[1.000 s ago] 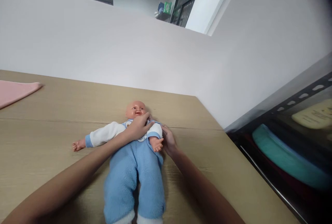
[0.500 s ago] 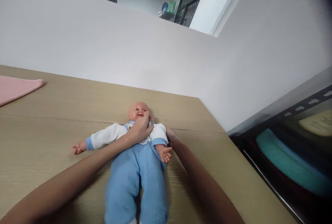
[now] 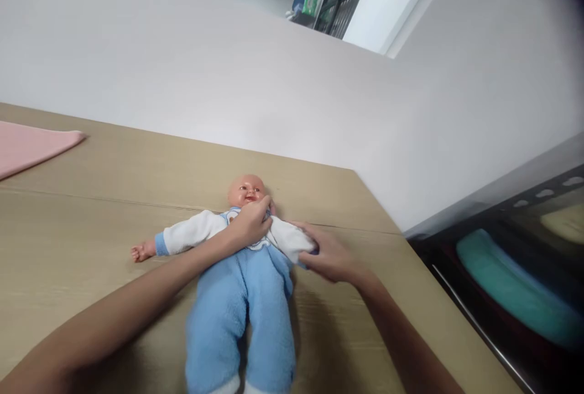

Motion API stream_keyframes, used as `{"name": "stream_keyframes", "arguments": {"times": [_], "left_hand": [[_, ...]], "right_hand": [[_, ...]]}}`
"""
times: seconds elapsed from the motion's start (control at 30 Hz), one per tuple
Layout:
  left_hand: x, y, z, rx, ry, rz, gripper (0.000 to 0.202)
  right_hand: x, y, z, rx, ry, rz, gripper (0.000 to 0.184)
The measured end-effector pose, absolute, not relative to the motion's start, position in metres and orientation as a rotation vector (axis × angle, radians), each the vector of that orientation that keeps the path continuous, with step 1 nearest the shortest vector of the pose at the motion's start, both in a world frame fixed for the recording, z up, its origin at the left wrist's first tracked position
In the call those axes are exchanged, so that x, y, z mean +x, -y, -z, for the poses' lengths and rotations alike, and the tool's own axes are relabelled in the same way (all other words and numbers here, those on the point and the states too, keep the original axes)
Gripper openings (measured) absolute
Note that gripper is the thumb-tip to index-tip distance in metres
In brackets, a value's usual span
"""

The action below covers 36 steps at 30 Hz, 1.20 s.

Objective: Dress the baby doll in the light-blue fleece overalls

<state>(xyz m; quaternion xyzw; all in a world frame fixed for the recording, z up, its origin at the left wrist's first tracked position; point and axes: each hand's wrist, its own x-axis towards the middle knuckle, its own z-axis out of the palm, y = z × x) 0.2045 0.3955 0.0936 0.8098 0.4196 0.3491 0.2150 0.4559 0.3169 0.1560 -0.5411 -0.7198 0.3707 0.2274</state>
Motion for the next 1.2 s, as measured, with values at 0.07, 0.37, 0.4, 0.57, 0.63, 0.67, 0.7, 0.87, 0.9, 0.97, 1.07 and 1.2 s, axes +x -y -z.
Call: {"name": "stream_keyframes", "arguments": {"times": [0.07, 0.37, 0.4, 0.57, 0.63, 0.67, 0.7, 0.87, 0.9, 0.97, 1.07, 1.2], "left_hand": [[0.203, -0.395, -0.095, 2.257, -1.154, -0.948, 0.030], [0.197, -0.378, -0.104, 2.329, -1.170, -0.902, 0.013], [0.193, -0.372, -0.107, 2.375, -1.178, -0.908, 0.016], [0.167, -0.327, -0.120, 2.536, -1.342, -0.925, 0.026], [0.155, -0.308, -0.122, 2.496, -1.404, -0.943, 0.028], [0.148, -0.299, -0.121, 2.462, -1.420, -0.975, 0.028], [0.142, -0.290, -0.119, 2.420, -1.429, -1.016, 0.027], [0.110, -0.254, -0.090, 1.905, -1.543, -1.143, 0.032], [0.104, -0.249, -0.083, 1.795, -1.547, -1.122, 0.035], [0.096, -0.243, -0.071, 1.640, -1.507, -1.084, 0.040], [0.088, -0.245, -0.063, 1.489, -1.395, -1.042, 0.047], [0.083, -0.259, -0.062, 1.486, -1.299, -1.047, 0.053]], "right_hand": [[0.475, -0.321, -0.170, -1.491, 2.197, -0.887, 0.064], [0.501, -0.334, -0.151, -1.392, 2.375, -0.724, 0.073], [0.503, -0.335, -0.147, -1.399, 2.346, -0.724, 0.074], [0.514, -0.342, -0.123, -1.462, 2.208, -0.795, 0.087], [0.508, -0.337, -0.115, -1.432, 2.161, -0.654, 0.076], [0.501, -0.332, -0.113, -1.396, 2.138, -0.542, 0.068], [0.493, -0.324, -0.111, -1.344, 2.117, -0.445, 0.059], [0.443, -0.274, -0.103, -1.146, 2.012, -0.655, 0.016], [0.436, -0.268, -0.099, -1.152, 1.971, -0.727, 0.014], [0.425, -0.265, -0.090, -1.157, 1.831, -0.906, 0.020], [0.414, -0.277, -0.076, -1.097, 1.472, -1.273, 0.030], [0.405, -0.295, -0.062, -1.060, 1.227, -1.410, 0.032]]}}
